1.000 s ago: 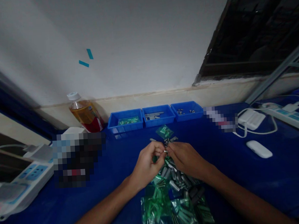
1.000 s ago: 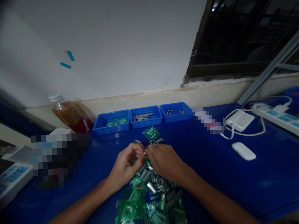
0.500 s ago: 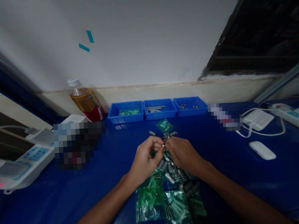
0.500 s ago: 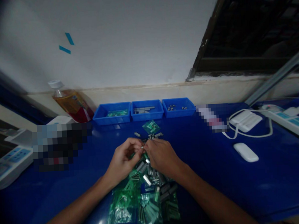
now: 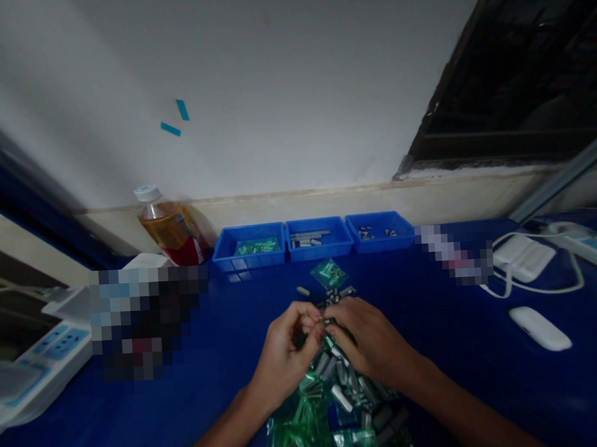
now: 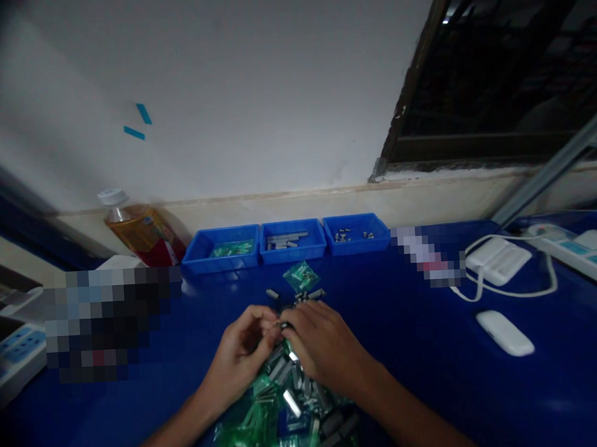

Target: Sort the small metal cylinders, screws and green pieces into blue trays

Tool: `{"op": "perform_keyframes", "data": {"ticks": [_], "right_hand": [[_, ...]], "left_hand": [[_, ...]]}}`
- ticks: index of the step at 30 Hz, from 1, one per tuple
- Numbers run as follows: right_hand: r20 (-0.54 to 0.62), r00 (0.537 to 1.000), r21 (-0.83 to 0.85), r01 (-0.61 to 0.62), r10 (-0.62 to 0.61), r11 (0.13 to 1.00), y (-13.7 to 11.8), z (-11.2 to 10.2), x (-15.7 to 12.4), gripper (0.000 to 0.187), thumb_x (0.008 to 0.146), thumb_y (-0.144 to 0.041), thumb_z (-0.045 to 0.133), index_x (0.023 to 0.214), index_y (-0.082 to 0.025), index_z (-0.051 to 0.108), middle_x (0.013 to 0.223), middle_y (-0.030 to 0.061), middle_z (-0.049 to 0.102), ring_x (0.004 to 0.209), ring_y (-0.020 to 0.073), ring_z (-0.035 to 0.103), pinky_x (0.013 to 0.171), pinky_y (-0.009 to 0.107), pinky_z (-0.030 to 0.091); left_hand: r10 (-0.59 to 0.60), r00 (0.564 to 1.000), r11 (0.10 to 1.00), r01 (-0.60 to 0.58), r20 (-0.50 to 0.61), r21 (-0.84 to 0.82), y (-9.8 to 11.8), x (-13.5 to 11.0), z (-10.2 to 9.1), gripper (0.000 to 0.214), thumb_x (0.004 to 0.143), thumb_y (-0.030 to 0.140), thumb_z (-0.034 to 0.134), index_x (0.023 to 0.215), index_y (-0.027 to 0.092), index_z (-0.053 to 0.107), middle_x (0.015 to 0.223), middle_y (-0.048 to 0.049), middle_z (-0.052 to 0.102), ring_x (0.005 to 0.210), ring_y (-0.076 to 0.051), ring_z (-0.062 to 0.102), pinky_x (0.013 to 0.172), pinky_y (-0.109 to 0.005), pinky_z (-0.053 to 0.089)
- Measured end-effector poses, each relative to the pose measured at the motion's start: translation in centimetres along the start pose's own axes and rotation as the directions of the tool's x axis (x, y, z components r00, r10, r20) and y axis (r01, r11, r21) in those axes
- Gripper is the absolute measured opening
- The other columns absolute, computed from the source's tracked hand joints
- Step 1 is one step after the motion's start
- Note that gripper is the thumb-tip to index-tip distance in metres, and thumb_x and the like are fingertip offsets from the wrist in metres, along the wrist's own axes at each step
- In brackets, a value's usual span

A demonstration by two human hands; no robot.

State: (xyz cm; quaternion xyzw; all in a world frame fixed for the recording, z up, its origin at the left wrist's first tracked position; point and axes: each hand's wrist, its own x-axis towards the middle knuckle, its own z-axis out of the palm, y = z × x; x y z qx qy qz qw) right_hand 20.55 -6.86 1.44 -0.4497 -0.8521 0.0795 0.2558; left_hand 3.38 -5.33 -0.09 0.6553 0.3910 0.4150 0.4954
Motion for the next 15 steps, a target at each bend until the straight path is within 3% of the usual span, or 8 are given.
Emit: {"op": "perform_keyframes", "data": {"ticks": [5, 9, 15], "right_hand": [[-0.066, 0.998, 0.015, -0.012, 0.013, 1.000, -0.10, 0.43, 0.00, 0.011, 0.090, -0.013, 0.043, 0.089, -0.017, 0.053, 0.078, 0.0037, 0.060, 0.074, 0.0176, 0.054, 0.070, 0.031, 0.039], [-0.110, 0.993, 0.044, -0.044, 0.048, 0.998, -0.15, 0.61, -0.04, 0.015, 0.090, -0.013, 0.040, 0.082, -0.018, 0.052, 0.072, 0.0024, 0.059, 0.070, 0.0165, 0.055, 0.067, 0.030, 0.038], [-0.095, 0.994, 0.064, -0.048, 0.054, 0.997, -0.25, 0.63, 0.00, 0.017, 0.091, -0.014, 0.038, 0.082, -0.019, 0.052, 0.072, 0.0020, 0.060, 0.069, 0.0163, 0.055, 0.067, 0.030, 0.038]], "left_hand": [[-0.015, 1.000, 1.000, 0.015, 0.025, -0.008, -0.02, -0.23, -0.03, 0.014, 0.089, 0.030, 0.050, 0.092, 0.017, 0.054, 0.074, -0.0017, 0.058, 0.068, -0.012, 0.056, 0.062, -0.022, 0.046], [0.083, 0.995, 0.987, -0.089, 0.048, 0.130, 0.01, -0.50, -0.15, 0.016, 0.086, 0.024, 0.053, 0.101, 0.018, 0.056, 0.081, -0.0029, 0.059, 0.070, -0.013, 0.056, 0.063, -0.023, 0.046], [0.142, 0.989, 0.949, -0.145, 0.032, 0.279, 0.50, -0.30, -0.24, 0.010, 0.086, 0.022, 0.053, 0.091, 0.018, 0.060, 0.074, -0.0015, 0.056, 0.066, -0.012, 0.054, 0.061, -0.023, 0.042]]}}
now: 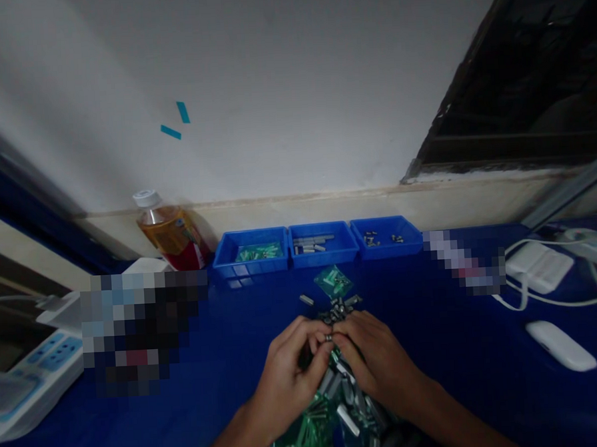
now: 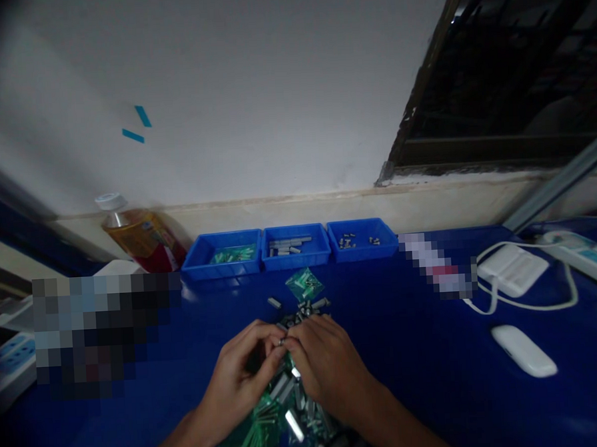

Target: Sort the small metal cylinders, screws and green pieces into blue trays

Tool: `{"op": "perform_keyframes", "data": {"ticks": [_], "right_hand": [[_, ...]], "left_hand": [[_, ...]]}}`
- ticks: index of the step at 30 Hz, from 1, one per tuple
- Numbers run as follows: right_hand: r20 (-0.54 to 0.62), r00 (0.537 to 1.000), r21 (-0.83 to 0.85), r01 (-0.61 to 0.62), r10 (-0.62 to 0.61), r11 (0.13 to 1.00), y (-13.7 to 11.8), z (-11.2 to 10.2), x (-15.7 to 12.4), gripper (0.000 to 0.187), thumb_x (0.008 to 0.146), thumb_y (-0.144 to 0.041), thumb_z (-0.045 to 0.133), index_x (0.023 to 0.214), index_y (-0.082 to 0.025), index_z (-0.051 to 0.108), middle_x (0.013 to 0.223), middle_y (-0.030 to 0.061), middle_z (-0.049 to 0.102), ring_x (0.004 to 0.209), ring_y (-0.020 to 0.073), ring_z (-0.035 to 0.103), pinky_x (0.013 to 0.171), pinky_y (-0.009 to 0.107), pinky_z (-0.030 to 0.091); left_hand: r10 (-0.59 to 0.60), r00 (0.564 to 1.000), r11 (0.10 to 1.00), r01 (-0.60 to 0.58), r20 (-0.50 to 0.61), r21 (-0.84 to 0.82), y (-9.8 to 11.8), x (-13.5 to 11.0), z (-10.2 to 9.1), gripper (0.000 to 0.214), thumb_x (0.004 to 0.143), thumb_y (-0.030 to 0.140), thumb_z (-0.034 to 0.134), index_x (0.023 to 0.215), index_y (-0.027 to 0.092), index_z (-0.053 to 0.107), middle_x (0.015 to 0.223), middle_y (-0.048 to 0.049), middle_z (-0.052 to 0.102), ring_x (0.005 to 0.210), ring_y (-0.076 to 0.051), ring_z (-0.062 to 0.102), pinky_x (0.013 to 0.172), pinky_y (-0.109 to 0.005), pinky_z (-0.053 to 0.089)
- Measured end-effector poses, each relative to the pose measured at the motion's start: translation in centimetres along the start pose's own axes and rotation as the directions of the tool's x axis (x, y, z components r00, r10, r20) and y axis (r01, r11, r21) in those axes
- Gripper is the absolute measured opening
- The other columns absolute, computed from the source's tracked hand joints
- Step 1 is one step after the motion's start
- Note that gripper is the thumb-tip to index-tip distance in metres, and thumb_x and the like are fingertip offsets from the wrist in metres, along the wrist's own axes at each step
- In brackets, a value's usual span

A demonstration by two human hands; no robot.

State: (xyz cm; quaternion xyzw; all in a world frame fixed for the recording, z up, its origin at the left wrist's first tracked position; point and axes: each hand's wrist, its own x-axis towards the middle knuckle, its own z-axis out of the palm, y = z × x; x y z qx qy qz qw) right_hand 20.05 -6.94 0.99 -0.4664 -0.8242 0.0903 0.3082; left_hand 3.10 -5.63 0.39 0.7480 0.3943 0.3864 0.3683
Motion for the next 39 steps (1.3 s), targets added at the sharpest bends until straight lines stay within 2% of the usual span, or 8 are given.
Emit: {"op": "perform_keyframes", "data": {"ticks": [7, 14, 18, 22, 27, 31, 34, 39], "right_hand": [[-0.057, 0.998, 0.025, 0.027, -0.026, 0.999, 0.1, 0.1, -0.3, 0.014, 0.087, -0.014, 0.048, 0.100, -0.019, 0.051, 0.081, 0.0031, 0.060, 0.076, 0.0168, 0.055, 0.070, 0.030, 0.040], [-0.095, 0.995, -0.038, 0.021, -0.024, 0.999, -0.1, 0.1, -0.1, 0.009, 0.088, -0.013, 0.044, 0.089, -0.019, 0.051, 0.077, 0.0020, 0.059, 0.072, 0.0170, 0.054, 0.069, 0.031, 0.037], [-0.167, 0.986, -0.035, -0.024, 0.018, 0.999, 0.1, 0.0, 0.0, 0.012, 0.090, -0.014, 0.041, 0.086, -0.019, 0.051, 0.077, 0.0021, 0.059, 0.072, 0.0166, 0.054, 0.069, 0.031, 0.037], [-0.195, 0.978, -0.018, -0.072, 0.067, 0.997, 0.5, -0.2, 0.0, 0.017, 0.091, -0.016, 0.038, 0.081, -0.019, 0.051, 0.073, 0.0020, 0.058, 0.070, 0.0163, 0.053, 0.067, 0.030, 0.037], [-0.188, 0.979, 0.054, -0.066, 0.075, 0.996, 0.2, -0.4, -0.1, 0.021, 0.093, -0.018, 0.035, 0.077, -0.020, 0.049, 0.070, 0.0018, 0.058, 0.069, 0.0155, 0.054, 0.064, 0.029, 0.038], [-0.155, 0.988, 0.099, -0.010, 0.025, 0.995, -0.6, -0.6, -0.2, 0.021, 0.092, -0.017, 0.035, 0.077, -0.020, 0.050, 0.071, 0.0022, 0.059, 0.069, 0.0152, 0.056, 0.064, 0.028, 0.040], [-0.143, 0.990, 0.152, 0.025, -0.003, 0.988, -1.1, -0.9, -0.5, 0.012, 0.090, -0.017, 0.041, 0.092, -0.019, 0.053, 0.080, 0.0039, 0.062, 0.077, 0.0161, 0.057, 0.071, 0.029, 0.043], [-0.069, 0.988, 0.132, 0.148, -0.140, 0.980, -1.9, -1.4, -0.9, 0.013, 0.086, -0.016, 0.049, 0.097, -0.019, 0.053, 0.082, 0.0045, 0.059, 0.080, 0.0177, 0.055, 0.075, 0.031, 0.043]], "left_hand": [[-0.066, 0.997, 0.997, 0.065, -0.033, -0.042, -0.1, 0.2, -0.1, 0.017, 0.087, 0.030, 0.052, 0.087, 0.016, 0.061, 0.070, -0.0011, 0.055, 0.062, -0.012, 0.051, 0.058, -0.022, 0.041], [-0.100, 0.995, 0.994, 0.100, -0.012, -0.045, 0.1, 0.6, -0.1, 0.028, 0.089, 0.038, 0.049, 0.078, 0.015, 0.060, 0.071, -0.0024, 0.058, 0.065, -0.013, 0.052, 0.060, -0.023, 0.040], [-0.096, 0.995, 0.995, 0.097, 0.039, -0.020, 0.8, 1.6, -0.3, 0.026, 0.091, 0.037, 0.046, 0.089, 0.016, 0.061, 0.072, -0.0017, 0.059, 0.066, -0.014, 0.054, 0.061, -0.024, 0.041], [-0.019, 0.999, 1.000, 0.020, 0.040, -0.013, 1.7, 2.1, -0.4, 0.019, 0.090, 0.029, 0.047, 0.101, 0.017, 0.058, 0.077, -0.0017, 0.061, 0.071, -0.014, 0.057, 0.065, -0.024, 0.044], [0.072, 0.995, 0.995, -0.076, 0.063, 0.058, 2.9, 1.3, -0.6, 0.016, 0.087, 0.020, 0.050, 0.100, 0.019, 0.059, 0.088, -0.0036, 0.062, 0.079, -0.015, 0.058, 0.073, -0.025, 0.045], [0.012, 1.000, 0.989, -0.015, 0.019, 0.148, 4.1, 0.0, -0.8, 0.009, 0.087, 0.022, 0.051, 0.089, 0.017, 0.058, 0.082, -0.0028, 0.061, 0.077, -0.015, 0.058, 0.071, -0.025, 0.044], [-0.057, 0.997, 0.983, 0.064, -0.043, 0.174, 4.7, -1.2, -0.9, 0.013, 0.087, 0.026, 0.051, 0.082, 0.017, 0.058, 0.077, -0.0019, 0.061, 0.071, -0.015, 0.057, 0.067, -0.025, 0.042], [-0.223, 0.968, 0.972, 0.230, -0.119, 0.050, 4.4, -3.0, -0.5, 0.023, 0.088, 0.037, 0.049, 0.084, 0.017, 0.060, 0.077, -0.0025, 0.063, 0.072, -0.016, 0.057, 0.063, -0.024, 0.042]]}}
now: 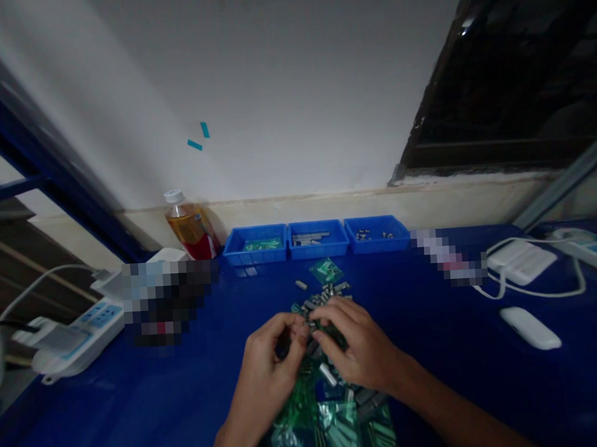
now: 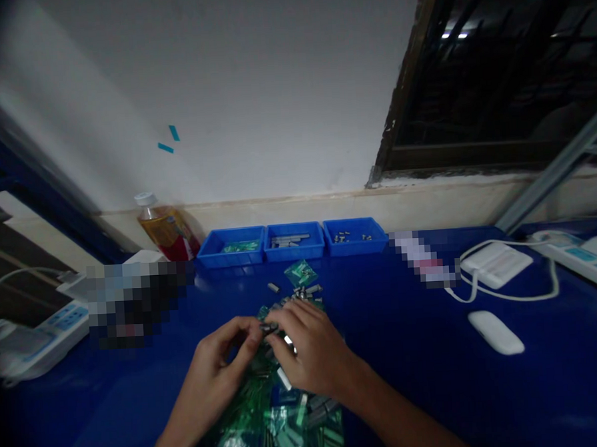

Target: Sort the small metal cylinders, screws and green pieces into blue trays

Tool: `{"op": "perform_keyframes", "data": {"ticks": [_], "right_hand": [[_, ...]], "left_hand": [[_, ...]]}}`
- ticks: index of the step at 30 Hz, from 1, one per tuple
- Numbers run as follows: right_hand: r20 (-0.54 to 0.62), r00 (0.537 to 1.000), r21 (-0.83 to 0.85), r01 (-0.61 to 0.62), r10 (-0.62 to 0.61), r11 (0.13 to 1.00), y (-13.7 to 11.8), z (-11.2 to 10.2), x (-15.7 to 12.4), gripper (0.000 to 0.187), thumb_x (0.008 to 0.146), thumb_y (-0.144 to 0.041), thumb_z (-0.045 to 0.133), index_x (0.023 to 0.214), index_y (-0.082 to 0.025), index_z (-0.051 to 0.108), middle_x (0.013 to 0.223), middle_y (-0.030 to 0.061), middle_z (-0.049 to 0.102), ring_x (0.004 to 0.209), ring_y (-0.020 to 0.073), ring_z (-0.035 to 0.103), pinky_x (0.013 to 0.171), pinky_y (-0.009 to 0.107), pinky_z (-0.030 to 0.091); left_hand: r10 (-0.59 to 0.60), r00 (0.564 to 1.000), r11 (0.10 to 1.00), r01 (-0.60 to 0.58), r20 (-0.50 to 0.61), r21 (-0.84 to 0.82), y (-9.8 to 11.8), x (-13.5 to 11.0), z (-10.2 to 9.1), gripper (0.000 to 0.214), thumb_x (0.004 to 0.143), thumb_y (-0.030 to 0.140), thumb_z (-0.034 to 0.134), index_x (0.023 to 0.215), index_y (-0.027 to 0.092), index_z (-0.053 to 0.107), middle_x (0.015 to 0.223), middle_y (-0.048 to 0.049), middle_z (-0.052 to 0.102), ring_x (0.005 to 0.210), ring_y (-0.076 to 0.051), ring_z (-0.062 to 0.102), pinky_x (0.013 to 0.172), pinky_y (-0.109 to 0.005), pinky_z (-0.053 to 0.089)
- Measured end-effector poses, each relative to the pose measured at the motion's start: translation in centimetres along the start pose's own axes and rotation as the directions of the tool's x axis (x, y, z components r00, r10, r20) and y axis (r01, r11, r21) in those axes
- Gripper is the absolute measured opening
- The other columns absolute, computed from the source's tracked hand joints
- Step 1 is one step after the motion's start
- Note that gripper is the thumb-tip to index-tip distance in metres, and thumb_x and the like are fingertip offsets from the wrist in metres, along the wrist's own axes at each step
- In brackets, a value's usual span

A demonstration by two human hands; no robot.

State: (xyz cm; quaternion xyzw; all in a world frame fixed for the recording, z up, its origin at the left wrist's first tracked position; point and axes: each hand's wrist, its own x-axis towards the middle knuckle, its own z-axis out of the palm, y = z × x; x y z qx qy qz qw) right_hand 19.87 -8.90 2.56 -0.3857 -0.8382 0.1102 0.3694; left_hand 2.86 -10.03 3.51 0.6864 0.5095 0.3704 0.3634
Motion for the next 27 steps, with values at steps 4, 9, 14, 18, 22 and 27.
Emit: {"op": "perform_keyframes", "data": {"ticks": [4, 9, 14, 18, 22, 27], "right_hand": [[0.034, 0.997, -0.027, 0.067, -0.066, 0.997, -0.6, 0.1, 0.0, 0.011, 0.088, -0.014, 0.044, 0.090, -0.018, 0.054, 0.081, 0.0054, 0.059, 0.079, 0.0179, 0.054, 0.074, 0.032, 0.042], [-0.063, 0.998, -0.095, 0.009, -0.016, 0.995, 0.5, -0.9, 0.4, 0.014, 0.090, -0.018, 0.043, 0.085, -0.017, 0.056, 0.079, 0.0052, 0.060, 0.078, 0.0179, 0.055, 0.073, 0.031, 0.041], [-0.320, 0.926, -0.210, -0.275, 0.200, 0.938, 6.4, -4.5, 1.9, 0.022, 0.088, -0.029, 0.047, 0.073, -0.018, 0.058, 0.071, 0.0037, 0.060, 0.070, 0.0166, 0.056, 0.068, 0.028, 0.041], [-0.323, 0.815, -0.444, -0.579, 0.481, 0.683, 12.5, -7.7, 4.0, 0.026, 0.088, -0.034, 0.046, 0.083, -0.016, 0.064, 0.082, 0.0066, 0.067, 0.078, 0.0178, 0.060, 0.071, 0.027, 0.041], [-0.233, 0.735, -0.536, -0.644, 0.637, 0.546, 16.7, -9.1, 6.5, 0.024, 0.084, -0.035, 0.053, 0.084, -0.017, 0.069, 0.086, 0.0100, 0.070, 0.081, 0.0204, 0.063, 0.068, 0.027, 0.042], [-0.121, 0.638, -0.612, -0.651, 0.761, 0.449, 19.5, -9.3, 9.0, 0.016, 0.072, -0.028, 0.068, 0.079, -0.014, 0.072, 0.084, 0.0134, 0.071, 0.081, 0.0223, 0.065, 0.068, 0.028, 0.043]], "left_hand": [[-0.066, 0.997, 0.994, 0.070, 0.046, -0.079, -0.5, -0.9, 0.2, 0.033, 0.089, 0.044, 0.046, 0.079, 0.015, 0.059, 0.072, -0.0017, 0.058, 0.068, -0.015, 0.053, 0.060, -0.023, 0.040], [0.047, 0.960, 0.993, -0.076, 0.276, 0.093, 0.2, -0.1, -1.2, 0.032, 0.090, 0.039, 0.045, 0.076, 0.015, 0.059, 0.068, 0.0002, 0.058, 0.063, -0.013, 0.053, 0.057, -0.021, 0.038], [0.267, 0.895, 0.880, -0.377, 0.357, 0.288, -2.0, 5.1, -2.4, 0.020, 0.091, 0.023, 0.042, 0.091, 0.017, 0.060, 0.087, -0.0030, 0.064, 0.080, -0.016, 0.060, 0.074, -0.026, 0.044], [0.376, 0.878, 0.794, -0.470, 0.297, 0.386, -5.7, 9.5, -1.8, 0.028, 0.086, 0.019, 0.048, 0.113, 0.018, 0.056, 0.107, -0.0083, 0.059, 0.095, -0.020, 0.058, 0.085, -0.032, 0.046], [0.411, 0.827, 0.774, -0.539, 0.383, 0.333, -7.5, 11.1, -0.9, 0.022, 0.085, 0.022, 0.053, 0.105, 0.019, 0.061, 0.108, -0.0072, 0.059, 0.097, -0.020, 0.057, 0.086, -0.031, 0.046], [0.400, 0.850, 0.817, -0.500, 0.342, 0.288, -7.3, 11.4, -1.0, 0.015, 0.089, 0.025, 0.049, 0.095, 0.017, 0.061, 0.096, -0.0060, 0.064, 0.091, -0.019, 0.059, 0.081, -0.030, 0.046]]}}
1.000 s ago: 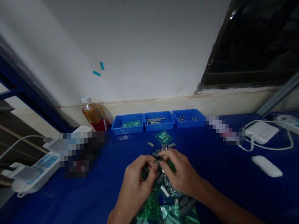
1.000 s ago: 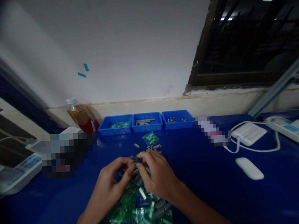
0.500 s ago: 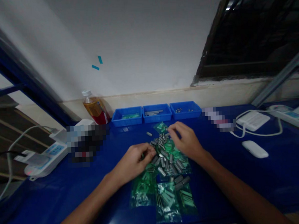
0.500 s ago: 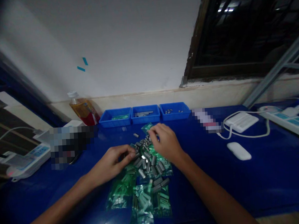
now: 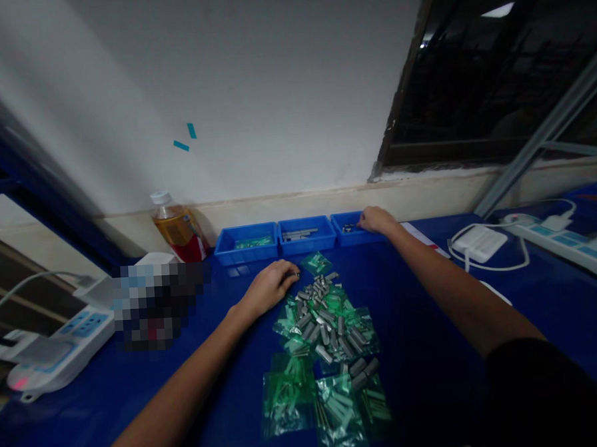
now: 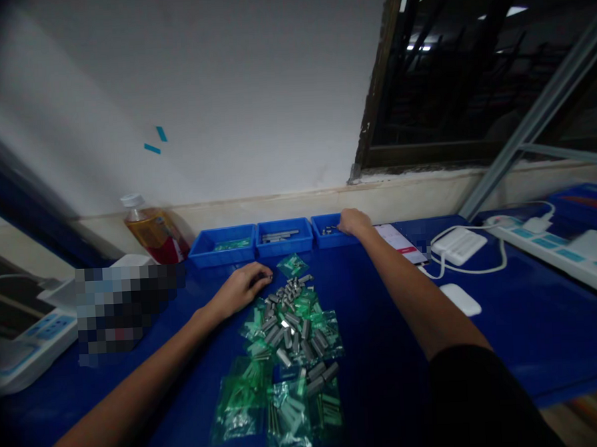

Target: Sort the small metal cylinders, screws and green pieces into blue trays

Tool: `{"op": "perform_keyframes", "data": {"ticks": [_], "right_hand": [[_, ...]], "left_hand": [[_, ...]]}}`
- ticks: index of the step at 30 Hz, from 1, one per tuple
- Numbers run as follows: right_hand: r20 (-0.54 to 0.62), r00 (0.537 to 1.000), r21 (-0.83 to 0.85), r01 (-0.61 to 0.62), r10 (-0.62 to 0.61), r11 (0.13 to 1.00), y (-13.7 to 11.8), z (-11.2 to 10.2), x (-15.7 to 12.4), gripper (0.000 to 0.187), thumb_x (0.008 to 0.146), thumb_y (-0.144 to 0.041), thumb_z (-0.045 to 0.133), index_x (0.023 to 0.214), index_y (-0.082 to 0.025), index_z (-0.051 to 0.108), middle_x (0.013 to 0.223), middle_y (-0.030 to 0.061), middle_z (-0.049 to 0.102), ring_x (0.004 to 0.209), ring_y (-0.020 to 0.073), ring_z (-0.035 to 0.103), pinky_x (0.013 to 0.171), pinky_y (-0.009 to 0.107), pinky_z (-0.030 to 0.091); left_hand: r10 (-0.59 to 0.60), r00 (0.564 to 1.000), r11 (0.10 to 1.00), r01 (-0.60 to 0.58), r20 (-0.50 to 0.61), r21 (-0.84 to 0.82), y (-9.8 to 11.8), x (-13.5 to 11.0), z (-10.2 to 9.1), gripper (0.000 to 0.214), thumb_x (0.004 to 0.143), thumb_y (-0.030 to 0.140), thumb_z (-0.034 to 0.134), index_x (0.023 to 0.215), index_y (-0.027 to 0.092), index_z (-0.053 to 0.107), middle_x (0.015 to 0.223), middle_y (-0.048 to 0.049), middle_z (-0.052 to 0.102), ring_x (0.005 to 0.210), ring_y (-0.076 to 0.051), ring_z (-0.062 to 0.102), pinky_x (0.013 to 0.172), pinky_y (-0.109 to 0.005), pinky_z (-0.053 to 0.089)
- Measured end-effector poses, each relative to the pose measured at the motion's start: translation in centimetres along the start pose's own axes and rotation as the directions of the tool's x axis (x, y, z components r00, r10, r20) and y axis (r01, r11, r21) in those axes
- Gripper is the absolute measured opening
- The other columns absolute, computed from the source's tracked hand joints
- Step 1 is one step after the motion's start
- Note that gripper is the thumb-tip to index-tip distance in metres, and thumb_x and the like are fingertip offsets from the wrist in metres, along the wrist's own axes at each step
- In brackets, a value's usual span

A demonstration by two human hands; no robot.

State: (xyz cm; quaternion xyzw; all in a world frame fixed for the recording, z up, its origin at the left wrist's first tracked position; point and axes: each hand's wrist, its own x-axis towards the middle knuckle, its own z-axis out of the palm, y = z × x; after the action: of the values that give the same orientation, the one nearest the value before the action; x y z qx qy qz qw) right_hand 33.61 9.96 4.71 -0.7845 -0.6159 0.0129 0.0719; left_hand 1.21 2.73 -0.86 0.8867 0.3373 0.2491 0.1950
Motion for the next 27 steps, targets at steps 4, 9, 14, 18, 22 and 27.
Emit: {"op": "perform_keyframes", "data": {"ticks": [4, 9, 14, 18, 22, 27], "right_hand": [[0.017, 1.000, -0.032, 0.011, -0.010, 0.999, -0.7, -0.7, 0.5, 0.019, 0.071, -0.027, 0.068, 0.081, -0.011, 0.071, 0.085, 0.0168, 0.070, 0.084, 0.0264, 0.065, 0.069, 0.031, 0.044], [-0.152, 0.972, 0.008, 0.180, -0.176, 0.984, -3.7, -0.7, -5.5, 0.033, 0.091, -0.034, 0.040, 0.104, -0.015, 0.064, 0.105, 0.0143, 0.065, 0.101, 0.0239, 0.057, 0.085, 0.034, 0.040], [-0.340, 0.689, 0.218, 0.719, -0.640, 0.660, -7.5, 2.3, -13.5, 0.019, 0.085, -0.027, 0.055, 0.101, -0.018, 0.058, 0.088, 0.0067, 0.063, 0.084, 0.0204, 0.055, 0.076, 0.033, 0.042], [-0.396, 0.668, 0.312, 0.743, -0.630, 0.592, -8.3, 3.4, -14.5, 0.002, 0.086, -0.018, 0.052, 0.085, -0.019, 0.054, 0.080, 0.0052, 0.060, 0.077, 0.0188, 0.053, 0.070, 0.031, 0.042], [-0.363, 0.656, 0.351, 0.754, -0.662, 0.556, -8.4, 3.6, -13.3, 0.006, 0.084, -0.018, 0.057, 0.084, -0.018, 0.051, 0.081, 0.0046, 0.058, 0.079, 0.0188, 0.053, 0.070, 0.031, 0.041], [-0.334, 0.712, 0.380, 0.701, -0.617, 0.604, -8.1, 3.9, -12.4, 0.004, 0.087, -0.018, 0.051, 0.084, -0.018, 0.052, 0.077, 0.0035, 0.057, 0.077, 0.0182, 0.053, 0.071, 0.032, 0.041]], "left_hand": [[-0.076, 0.995, 0.978, 0.062, -0.063, -0.199, -0.1, 0.7, -0.2, 0.020, 0.090, 0.030, 0.047, 0.099, 0.018, 0.060, 0.094, -0.0048, 0.066, 0.087, -0.017, 0.061, 0.079, -0.028, 0.045], [-0.308, 0.950, 0.742, 0.209, -0.047, -0.638, 0.3, 2.3, 1.0, 0.027, 0.083, 0.038, 0.056, 0.098, 0.016, 0.050, 0.070, 0.0007, 0.061, 0.058, -0.011, 0.054, 0.052, -0.020, 0.041], [-0.277, 0.954, 0.579, 0.257, 0.110, -0.774, 1.3, 3.1, 1.8, 0.035, 0.075, 0.047, 0.064, 0.077, 0.015, 0.051, 0.060, 0.0023, 0.059, 0.049, -0.007, 0.050, 0.049, -0.018, 0.038], [-0.266, 0.954, 0.537, 0.268, 0.142, -0.800, 1.5, 2.9, 1.7, 0.038, 0.073, 0.048, 0.067, 0.076, 0.013, 0.052, 0.062, 0.0012, 0.060, 0.049, -0.007, 0.050, 0.048, -0.018, 0.039], [-0.310, 0.942, 0.491, 0.271, 0.125, -0.828, 1.3, 2.6, 1.7, 0.039, 0.072, 0.049, 0.067, 0.076, 0.014, 0.051, 0.054, 0.0043, 0.055, 0.046, -0.006, 0.048, 0.046, -0.017, 0.036], [-0.275, 0.957, 0.439, 0.214, 0.096, -0.873, 1.3, 2.6, 1.8, 0.038, 0.074, 0.042, 0.070, 0.093, 0.013, 0.055, 0.068, 0.0011, 0.061, 0.060, -0.008, 0.055, 0.057, -0.018, 0.042]]}}
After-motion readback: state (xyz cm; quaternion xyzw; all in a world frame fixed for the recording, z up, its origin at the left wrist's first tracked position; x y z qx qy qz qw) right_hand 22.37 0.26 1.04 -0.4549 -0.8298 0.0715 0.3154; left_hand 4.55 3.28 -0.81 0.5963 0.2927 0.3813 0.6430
